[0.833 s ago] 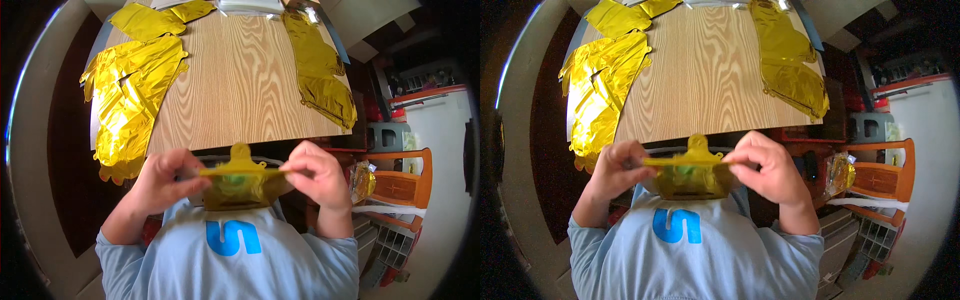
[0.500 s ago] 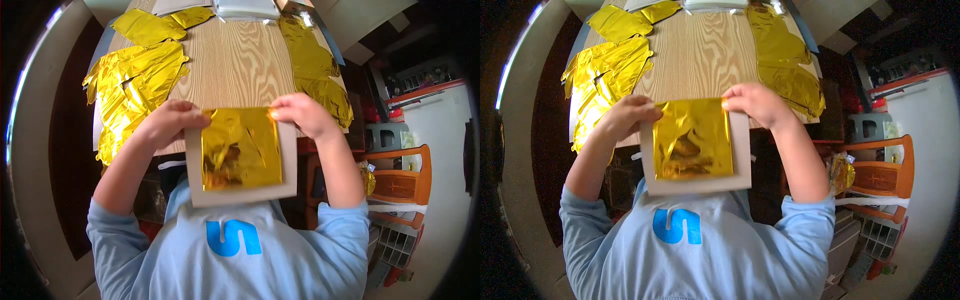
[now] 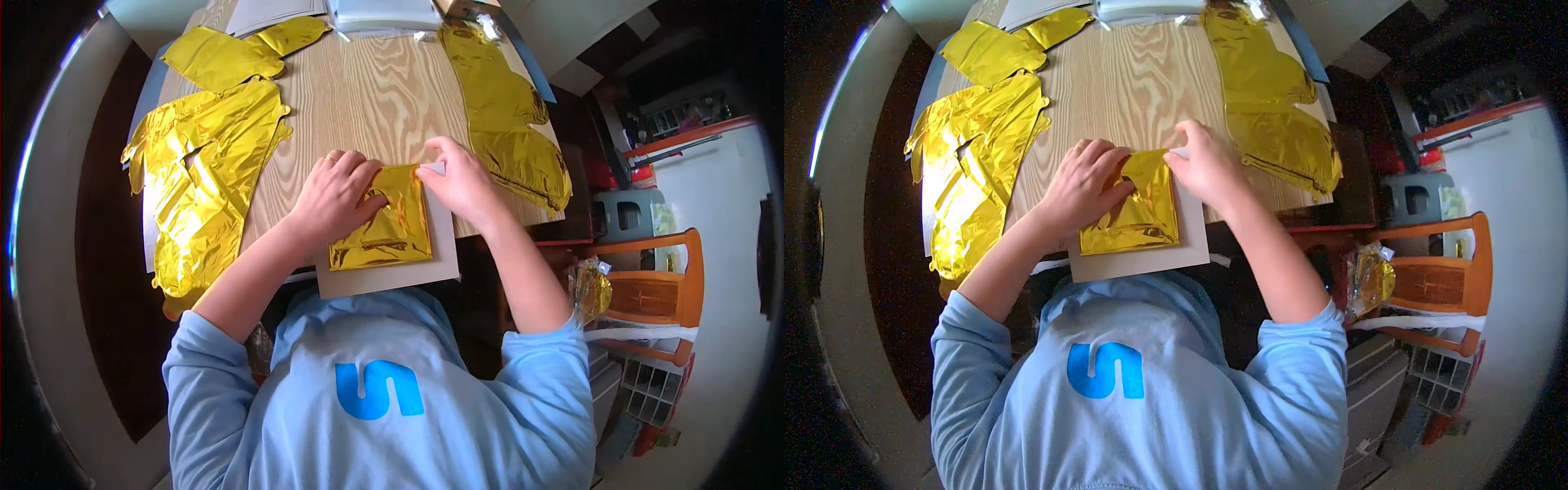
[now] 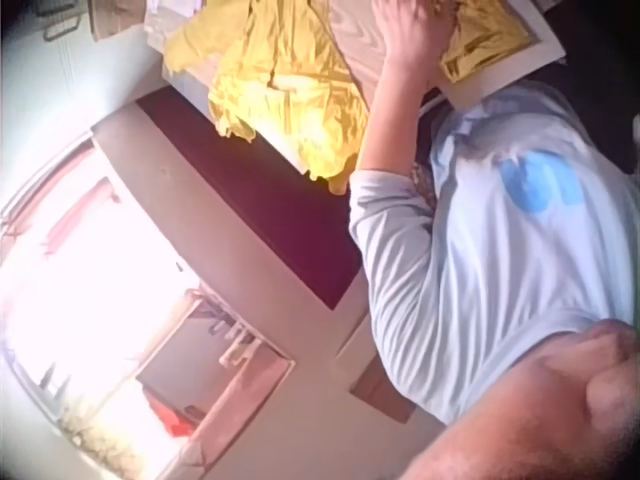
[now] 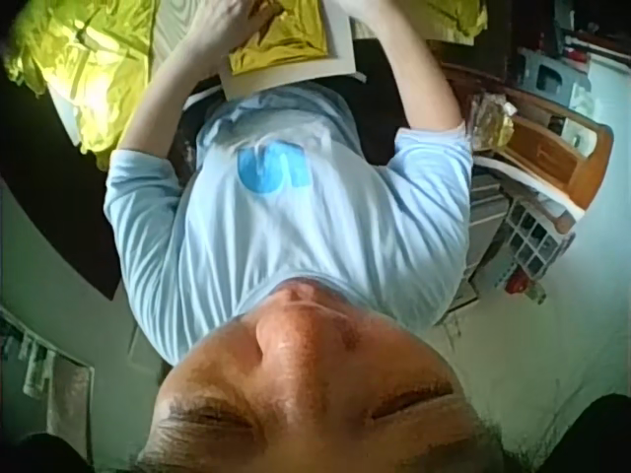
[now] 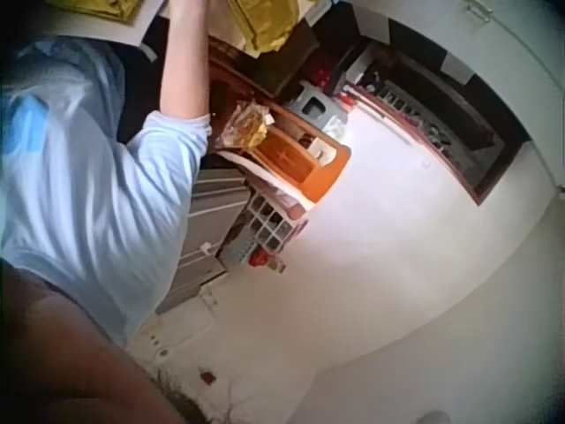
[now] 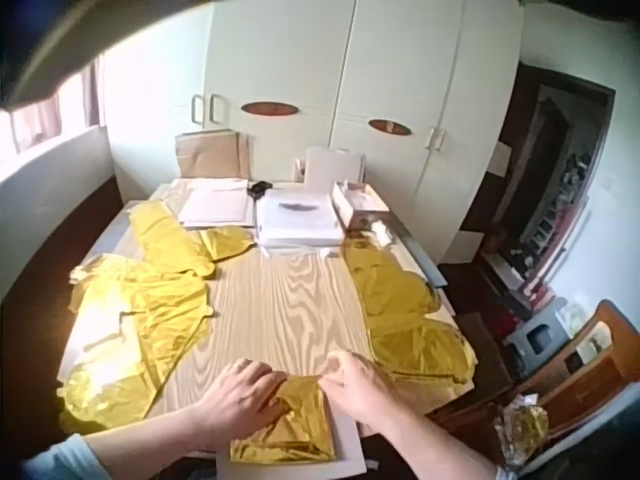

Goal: Folding and packing gold foil balloons into plastic sleeves.

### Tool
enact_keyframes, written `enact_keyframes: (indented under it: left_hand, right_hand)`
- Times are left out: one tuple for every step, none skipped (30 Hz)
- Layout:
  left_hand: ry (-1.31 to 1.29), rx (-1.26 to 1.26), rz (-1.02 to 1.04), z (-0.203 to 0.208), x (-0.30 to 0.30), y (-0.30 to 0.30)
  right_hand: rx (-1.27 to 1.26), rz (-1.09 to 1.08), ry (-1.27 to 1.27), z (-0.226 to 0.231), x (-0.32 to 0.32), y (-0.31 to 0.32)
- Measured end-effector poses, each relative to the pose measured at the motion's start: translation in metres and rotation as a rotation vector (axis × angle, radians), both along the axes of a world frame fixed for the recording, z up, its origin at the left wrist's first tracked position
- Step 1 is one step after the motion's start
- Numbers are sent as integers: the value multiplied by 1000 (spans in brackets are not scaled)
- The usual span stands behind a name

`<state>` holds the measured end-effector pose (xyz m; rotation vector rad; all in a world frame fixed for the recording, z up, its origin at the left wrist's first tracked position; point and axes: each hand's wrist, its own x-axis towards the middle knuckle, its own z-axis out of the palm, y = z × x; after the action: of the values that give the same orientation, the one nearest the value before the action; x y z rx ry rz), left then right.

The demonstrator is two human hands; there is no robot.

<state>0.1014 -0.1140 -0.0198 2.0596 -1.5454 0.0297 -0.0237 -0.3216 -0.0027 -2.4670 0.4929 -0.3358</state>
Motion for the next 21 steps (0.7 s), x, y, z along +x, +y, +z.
enact_keyframes:
  left_hand:
    - [9, -5, -3, -2, 3, 0]
    - [7, -10, -4, -2, 4, 0]
    - [6, -18, -6, -3, 5, 1]
    - [2, -31, -2, -2, 6, 3]
    - [5, -35, 7, -1, 5, 4]
    - [10, -42, 11, 0, 4, 4]
    - [17, -49, 12, 2, 3, 4]
    - [27, -32, 1, 4, 3, 3]
    - [42, -16, -11, 7, 2, 3]
    - [58, -1, -21, 10, 2, 3]
    - [77, 17, -24, 11, 2, 4]
    - [96, 35, -27, 13, 3, 6]
    - [116, 53, -29, 14, 2, 6]
    - [162, 74, -15, 15, 2, 5]
    - [205, 96, 3, 17, 4, 5]
    - [249, 117, 21, 19, 5, 4]
    - [279, 164, 42, 24, 5, 3]
    - [310, 211, 63, 31, 3, 0]
    - [342, 258, 84, 34, 2, -2]
    - [325, 239, 78, 32, 1, -3]
    - [308, 221, 71, 27, 0, -3]
  right_hand:
    - [-141, -38, -95, 4, -12, 6]
    - [-284, -73, -192, 7, -25, 12]
    - [-245, -139, -191, 4, -42, 16]
    - [-210, -198, -194, 5, -61, 21]
    - [-154, -238, -45, 8, -79, 28]
    - [-99, -282, 105, 12, -96, 35]
    - [-9, -311, 112, 8, -110, 41]
    - [84, -344, 115, -5, -123, 45]
    - [332, -344, -3, -23, -130, 48]
    - [681, -354, 92, -33, -137, 47]
    - [959, -340, 100, -31, -134, 50]
    - [1235, -320, 106, -29, -129, 55]
    - [1407, -317, 108, -35, -128, 58]
    - [1391, -288, 2, -42, -122, 65]
    - [1375, -255, -104, -48, -115, 74]
    - [1355, -222, -208, -51, -111, 78]
    - [1352, -215, -195, -50, -110, 79]
    - [1275, -224, -195, -48, -109, 80]
    - [1198, -234, -196, -47, -109, 82]
    - [1119, -242, -197, -46, -110, 84]
    - [1072, -248, -206, -46, -111, 86]
